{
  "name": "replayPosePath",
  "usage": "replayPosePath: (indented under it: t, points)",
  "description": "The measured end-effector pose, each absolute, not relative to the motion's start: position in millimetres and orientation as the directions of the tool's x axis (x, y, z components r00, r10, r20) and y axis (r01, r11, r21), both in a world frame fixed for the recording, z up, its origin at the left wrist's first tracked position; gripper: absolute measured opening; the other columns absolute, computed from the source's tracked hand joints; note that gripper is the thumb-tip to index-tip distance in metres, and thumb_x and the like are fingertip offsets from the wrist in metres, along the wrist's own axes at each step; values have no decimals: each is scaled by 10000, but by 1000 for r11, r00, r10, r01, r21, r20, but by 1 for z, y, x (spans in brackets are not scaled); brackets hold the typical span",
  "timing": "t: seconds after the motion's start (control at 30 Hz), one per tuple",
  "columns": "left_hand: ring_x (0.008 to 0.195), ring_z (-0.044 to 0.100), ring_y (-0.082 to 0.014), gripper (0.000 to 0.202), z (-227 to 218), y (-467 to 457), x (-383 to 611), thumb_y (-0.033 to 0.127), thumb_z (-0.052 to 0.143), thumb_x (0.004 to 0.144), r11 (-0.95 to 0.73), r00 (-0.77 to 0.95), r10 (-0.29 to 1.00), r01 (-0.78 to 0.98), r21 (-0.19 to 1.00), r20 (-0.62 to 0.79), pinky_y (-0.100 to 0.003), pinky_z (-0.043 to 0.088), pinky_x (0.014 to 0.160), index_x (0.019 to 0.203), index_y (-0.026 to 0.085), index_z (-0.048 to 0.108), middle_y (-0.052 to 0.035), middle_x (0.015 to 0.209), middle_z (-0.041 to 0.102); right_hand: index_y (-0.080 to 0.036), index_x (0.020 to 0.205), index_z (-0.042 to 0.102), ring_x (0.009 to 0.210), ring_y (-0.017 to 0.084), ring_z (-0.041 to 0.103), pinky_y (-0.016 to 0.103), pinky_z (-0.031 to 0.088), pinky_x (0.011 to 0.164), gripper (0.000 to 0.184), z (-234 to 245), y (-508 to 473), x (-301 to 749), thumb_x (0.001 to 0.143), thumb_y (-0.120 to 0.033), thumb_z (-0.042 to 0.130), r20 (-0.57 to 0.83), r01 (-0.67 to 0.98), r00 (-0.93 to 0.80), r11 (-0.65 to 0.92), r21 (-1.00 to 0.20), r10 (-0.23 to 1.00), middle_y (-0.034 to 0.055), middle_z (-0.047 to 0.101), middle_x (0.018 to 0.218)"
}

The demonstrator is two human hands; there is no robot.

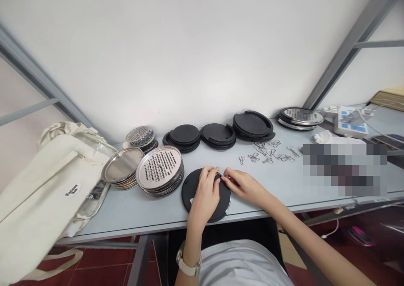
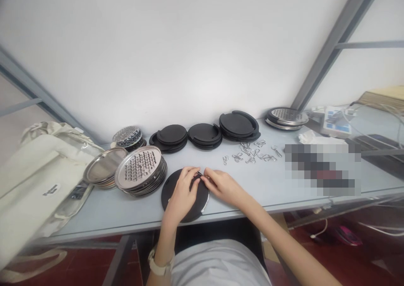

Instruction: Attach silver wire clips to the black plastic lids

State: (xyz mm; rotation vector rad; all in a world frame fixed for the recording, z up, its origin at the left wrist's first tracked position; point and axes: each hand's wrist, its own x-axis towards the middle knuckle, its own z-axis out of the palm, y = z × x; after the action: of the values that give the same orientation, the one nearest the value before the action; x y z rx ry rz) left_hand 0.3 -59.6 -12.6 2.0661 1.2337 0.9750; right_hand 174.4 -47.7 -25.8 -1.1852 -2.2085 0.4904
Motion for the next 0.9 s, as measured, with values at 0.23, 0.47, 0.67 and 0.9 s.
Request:
replayPosePath:
  t: [0.23,0.47,0.67,0.9]
  points:
    - [1081,549,-196,295,-11,-60,0,87,401,924,-436,313,896,491,754,314,-376,458,957,1156,235,506,-72,1125,518,-214,887,479,612,150,528,249,404,605,188,-26,-47,175,991,-297,345,317,626,-459,555,-547,830,13,570,730]
    - [1125,531,-196,295,-9,-60,0,81,395,928,-431,320,898,501,750,302,-373,433,997,1161,226,503,-72,1143,518,-208,902,501,638,151,532,252,401,630,195,-25,-46,176,994,-294,351,296,621,-481,559,-549,825,12,570,735]
    - [1124,535,-199,300,-10,-59,0,73,405,919,-440,320,894,499,746,313,-370,438,990,1157,224,508,-72,1134,527,-210,899,509,632,153,528,252,401,630,190,-27,-46,176,988,-293,363,309,613,-480,566,-551,821,13,569,730]
    - [1107,534,-198,286,-10,-59,0,65,402,919,-437,324,894,484,758,309,-368,434,980,1131,220,515,-70,1118,528,-206,812,465,579,131,449,236,355,575,166,-29,-45,175,962,-247,409,321,615,-476,571,-544,819,-14,504,668]
